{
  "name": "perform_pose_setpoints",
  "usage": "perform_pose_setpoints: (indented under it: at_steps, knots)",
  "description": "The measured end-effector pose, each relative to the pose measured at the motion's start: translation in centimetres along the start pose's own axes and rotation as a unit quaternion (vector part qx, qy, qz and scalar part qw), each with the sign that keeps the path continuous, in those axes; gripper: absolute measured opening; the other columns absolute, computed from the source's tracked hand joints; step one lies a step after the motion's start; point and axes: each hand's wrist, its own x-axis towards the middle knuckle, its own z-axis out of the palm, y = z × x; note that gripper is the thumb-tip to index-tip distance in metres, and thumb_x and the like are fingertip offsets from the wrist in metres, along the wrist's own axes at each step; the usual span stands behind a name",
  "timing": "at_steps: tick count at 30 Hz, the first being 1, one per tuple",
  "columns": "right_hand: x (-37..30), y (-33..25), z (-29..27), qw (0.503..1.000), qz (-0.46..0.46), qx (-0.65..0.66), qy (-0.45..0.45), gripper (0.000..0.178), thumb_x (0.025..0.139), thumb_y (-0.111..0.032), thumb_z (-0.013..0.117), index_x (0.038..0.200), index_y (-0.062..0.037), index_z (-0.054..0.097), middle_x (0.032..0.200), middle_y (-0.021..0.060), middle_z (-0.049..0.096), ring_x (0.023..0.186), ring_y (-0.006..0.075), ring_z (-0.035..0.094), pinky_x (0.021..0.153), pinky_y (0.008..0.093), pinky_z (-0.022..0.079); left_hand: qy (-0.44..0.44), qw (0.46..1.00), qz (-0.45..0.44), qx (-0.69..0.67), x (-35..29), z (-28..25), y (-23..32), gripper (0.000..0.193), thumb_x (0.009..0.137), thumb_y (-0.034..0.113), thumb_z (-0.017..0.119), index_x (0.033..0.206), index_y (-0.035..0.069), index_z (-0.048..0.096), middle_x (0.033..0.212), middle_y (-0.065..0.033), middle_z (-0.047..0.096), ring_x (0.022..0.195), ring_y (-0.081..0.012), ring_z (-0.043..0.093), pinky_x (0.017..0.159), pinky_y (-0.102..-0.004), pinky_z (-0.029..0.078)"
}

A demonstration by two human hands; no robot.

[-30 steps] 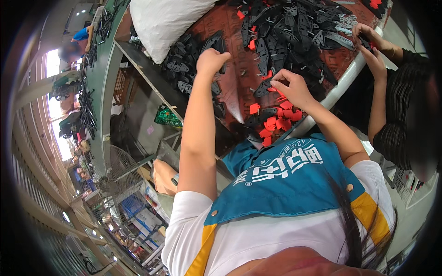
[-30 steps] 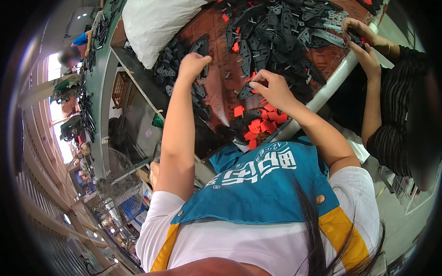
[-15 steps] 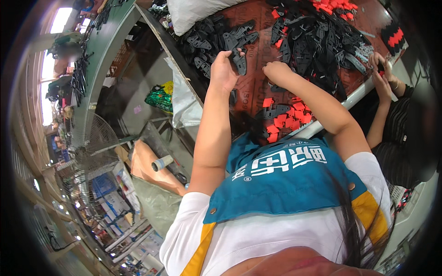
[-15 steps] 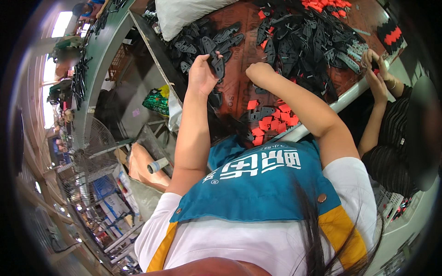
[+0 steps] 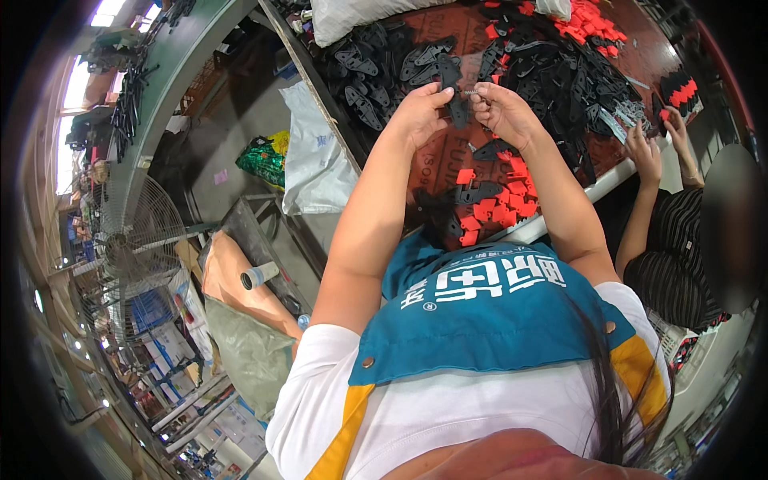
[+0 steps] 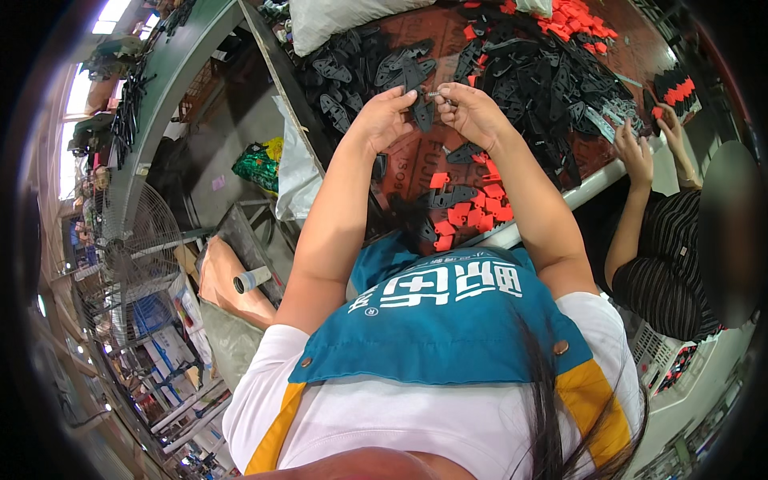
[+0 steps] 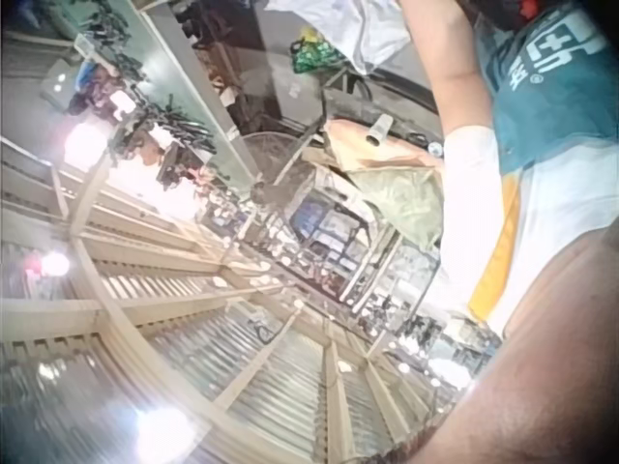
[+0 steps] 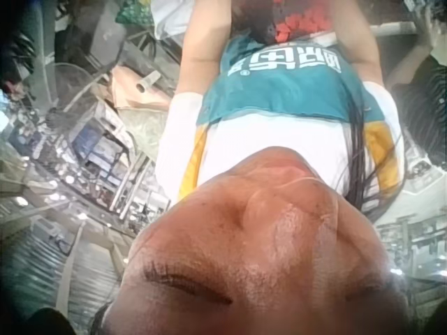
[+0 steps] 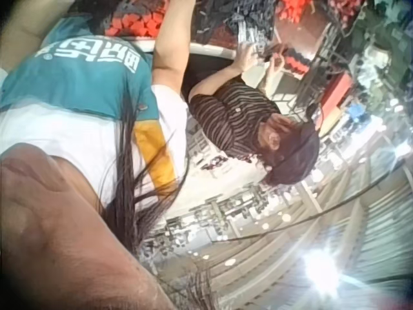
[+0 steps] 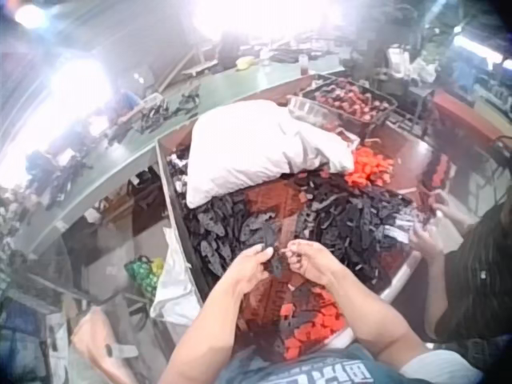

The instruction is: The person repeatedly picks up black plastic clips and red plastic pieces from a table, inserts the red pieces into the clips, and places the assembled units back on the table. The process is continuous and repetitive throughout the clip.

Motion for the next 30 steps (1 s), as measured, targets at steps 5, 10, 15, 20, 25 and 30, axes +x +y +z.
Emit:
perform_pose_setpoints:
  at_steps: [5, 10, 15, 20, 25, 30]
  knots:
    - [-0.4, -0.1, -0.2, 0.999, 0.013, 0.042, 0.012, 0.006, 0.087, -0.008, 0.057, 0.09, -0.0024, 0.058, 0.081, 0.0044, 0.059, 0.066, 0.0084, 0.052, 0.056, 0.0196, 0.043, -0.074, 0.997, -0.01, 0.027, -0.2, 0.0, 0.0, 0.022, 0.095, 0.016, 0.05, 0.114, 0.006, 0.054, 0.11, -0.0042, 0.061, 0.099, -0.0154, 0.06, 0.086, -0.037, 0.049]
    - [-0.7, 0.1, -0.7, 0.998, 0.024, 0.06, -0.003, 0.007, 0.089, -0.008, 0.056, 0.092, -0.0024, 0.058, 0.081, 0.0039, 0.059, 0.066, 0.0078, 0.052, 0.056, 0.0195, 0.043, -0.111, 0.994, -0.009, 0.025, -0.4, 0.2, 0.0, 0.023, 0.095, 0.016, 0.05, 0.115, 0.005, 0.054, 0.111, -0.0047, 0.061, 0.099, -0.0154, 0.06, 0.088, -0.0377, 0.048]
    - [-1.0, 0.0, -0.5, 0.999, 0.003, 0.021, -0.027, 0.014, 0.091, -0.009, 0.053, 0.101, -0.0007, 0.058, 0.081, 0.0023, 0.057, 0.067, 0.0074, 0.051, 0.058, 0.0195, 0.043, -0.113, 0.993, -0.014, 0.028, -0.2, 0.1, -0.1, 0.024, 0.095, 0.017, 0.05, 0.116, 0.005, 0.054, 0.11, -0.0048, 0.062, 0.098, -0.0155, 0.061, 0.088, -0.038, 0.049]
    - [-1.1, 0.2, -0.4, 0.999, 0.018, 0.046, -0.014, 0.017, 0.092, -0.01, 0.053, 0.104, 0.0003, 0.058, 0.081, 0.0014, 0.057, 0.068, 0.007, 0.051, 0.059, 0.0187, 0.043, -0.09, 0.995, -0.02, 0.029, -0.3, 0.3, -0.1, 0.022, 0.095, 0.014, 0.048, 0.114, 0.005, 0.056, 0.105, -0.0054, 0.064, 0.097, -0.0181, 0.061, 0.086, -0.0417, 0.049]
    - [-1.0, 0.4, -0.8, 0.998, -0.023, -0.06, 0.004, 0.014, 0.089, -0.012, 0.06, 0.097, -0.0004, 0.06, 0.081, 0.0014, 0.06, 0.067, 0.0061, 0.052, 0.059, 0.0185, 0.043, -0.084, 0.996, -0.024, 0.033, 0.0, 0.1, -0.3, 0.019, 0.095, 0.014, 0.048, 0.109, 0.005, 0.057, 0.103, -0.0049, 0.064, 0.095, -0.017, 0.061, 0.084, -0.0416, 0.05]
    - [-1.4, -0.1, 0.2, 0.967, -0.052, -0.229, 0.098, 0.011, 0.088, -0.013, 0.063, 0.089, -0.0021, 0.061, 0.077, 0.0008, 0.061, 0.063, 0.0047, 0.051, 0.057, 0.0173, 0.041, -0.078, 0.995, -0.021, 0.063, 0.0, 0.2, -0.4, 0.017, 0.095, 0.013, 0.048, 0.107, 0.005, 0.057, 0.1, -0.0039, 0.064, 0.091, -0.0157, 0.061, 0.082, -0.041, 0.051]
